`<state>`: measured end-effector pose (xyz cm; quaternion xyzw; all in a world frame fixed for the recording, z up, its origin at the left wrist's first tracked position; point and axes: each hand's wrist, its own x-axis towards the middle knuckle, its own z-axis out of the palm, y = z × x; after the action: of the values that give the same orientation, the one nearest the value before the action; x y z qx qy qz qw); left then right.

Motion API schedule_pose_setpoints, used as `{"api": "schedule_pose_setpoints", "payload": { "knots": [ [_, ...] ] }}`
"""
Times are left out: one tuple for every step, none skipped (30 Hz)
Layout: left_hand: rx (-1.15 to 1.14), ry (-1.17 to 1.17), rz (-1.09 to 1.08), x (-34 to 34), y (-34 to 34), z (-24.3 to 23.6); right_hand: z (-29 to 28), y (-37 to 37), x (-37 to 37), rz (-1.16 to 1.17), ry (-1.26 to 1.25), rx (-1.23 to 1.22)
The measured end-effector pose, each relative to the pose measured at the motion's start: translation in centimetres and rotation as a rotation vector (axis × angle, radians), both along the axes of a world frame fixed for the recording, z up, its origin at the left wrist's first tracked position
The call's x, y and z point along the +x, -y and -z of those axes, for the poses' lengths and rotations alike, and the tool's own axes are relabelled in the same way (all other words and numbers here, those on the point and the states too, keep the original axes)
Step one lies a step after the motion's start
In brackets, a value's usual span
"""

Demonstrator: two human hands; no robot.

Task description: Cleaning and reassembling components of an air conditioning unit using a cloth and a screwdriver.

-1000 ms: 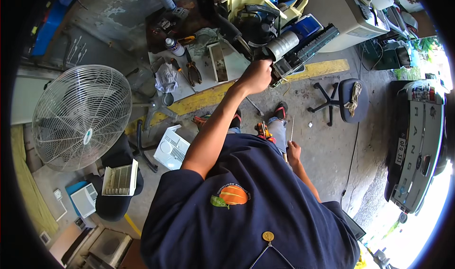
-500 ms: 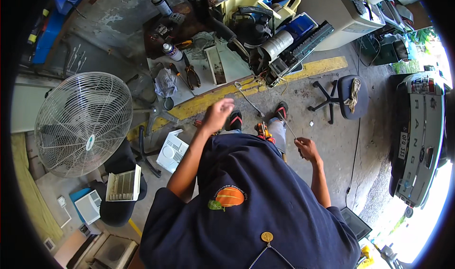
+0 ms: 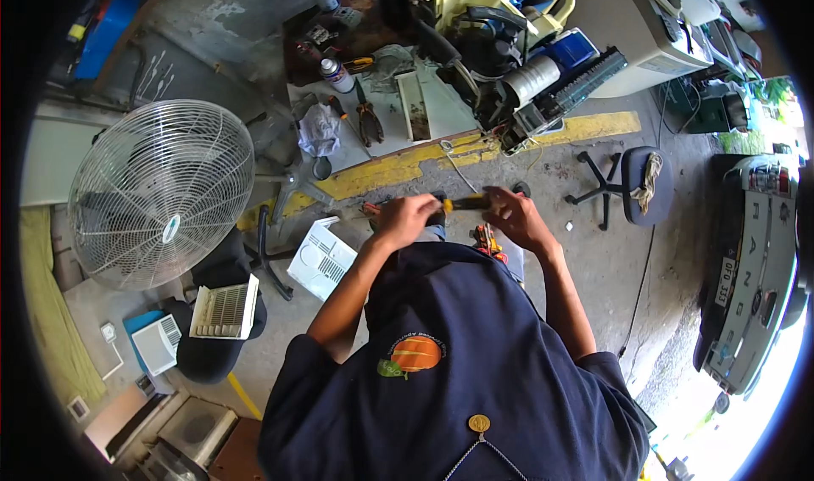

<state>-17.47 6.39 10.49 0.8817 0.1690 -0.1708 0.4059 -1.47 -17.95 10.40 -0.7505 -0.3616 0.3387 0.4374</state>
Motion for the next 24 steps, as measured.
{"api": "schedule_pose_setpoints", "payload": {
  "knots": [
    [-0.098,0.024,-0.111,-1.1,-0.9,1.1,0.0,-0.1,-0.2,0.045,-0.049,-0.020],
    [-0.197,0.051,-0.218,-2.1,-1.6,2.7,0.0,-0.1,-0.3,0.092,-0.097,-0.041],
    [-0.298,0.078,-0.321,-2.8,-2.1,3.5,0.0,0.0,-0.6,0.144,-0.145,-0.065],
    [-0.401,0.104,-0.421,-3.3,-2.3,4.5,0.0,0.1,-0.7,0.199,-0.193,-0.090],
    [-0.405,0.100,-0.411,-2.9,-2.1,4.2,-0.2,-0.1,-1.0,0.210,-0.194,-0.093],
    [-0.335,0.098,-0.300,-2.2,-1.7,4.0,-0.3,-0.6,-1.2,0.223,-0.173,-0.036],
    [-0.266,0.099,-0.194,-1.2,-1.1,3.5,-0.6,-1.4,-1.4,0.231,-0.151,0.020],
    [-0.199,0.101,-0.084,0.0,-0.4,3.2,-0.9,-1.9,-1.6,0.242,-0.127,0.073],
    [-0.133,0.105,0.029,1.1,0.4,3.2,-1.1,-1.8,-1.7,0.257,-0.101,0.126],
    [-0.144,0.108,0.031,2.2,1.3,3.5,-1.0,-1.4,-1.5,0.259,-0.097,0.116],
    [-0.158,0.088,0.088,3.5,2.4,3.8,-0.8,-0.8,-1.3,0.148,-0.019,-0.048],
    [-0.173,0.069,0.144,4.6,3.6,4.0,-0.6,0.0,-1.3,0.035,0.058,-0.212],
    [-0.188,0.053,0.206,5.8,4.7,4.3,-0.3,0.9,-1.2,-0.073,0.134,-0.377],
    [-0.203,0.036,0.269,7.0,5.5,4.6,0.0,1.8,-1.2,-0.183,0.206,-0.542],
    [-0.355,0.082,0.194,8.1,6.0,5.9,0.7,3.0,-1.2,-0.180,0.209,-0.553],
    [-0.502,0.127,0.115,9.0,6.3,7.7,1.7,4.8,-1.6,-0.107,0.192,-0.575],
    [-0.507,0.129,0.113,10.3,6.5,9.7,2.8,6.8,-2.3,-0.037,0.174,-0.595],
    [-0.226,0.442,-0.154,11.8,6.6,11.7,3.8,8.7,-3.0,0.032,0.156,-0.613],
    [0.065,0.738,-0.416,13.0,6.9,13.0,4.7,10.6,-3.9,0.106,0.134,-0.636],
    [0.054,0.736,-0.409,14.0,7.4,13.3,5.3,12.4,-5.1,0.116,0.131,-0.645],
    [0.105,0.729,-0.398,14.7,7.8,13.4,5.8,14.2,-6.4,0.167,0.069,-0.657],
    [0.157,0.721,-0.386,15.5,8.1,13.4,6.1,15.9,-7.6,0.219,0.007,-0.667],
    [0.212,0.713,-0.376,16.1,8.3,13.4,6.6,17.3,-8.7,0.267,-0.055,-0.675],
    [0.265,0.703,-0.360,16.3,8.5,13.5,7.0,18.1,-9.7,0.321,-0.122,-0.683]
  ]
}}
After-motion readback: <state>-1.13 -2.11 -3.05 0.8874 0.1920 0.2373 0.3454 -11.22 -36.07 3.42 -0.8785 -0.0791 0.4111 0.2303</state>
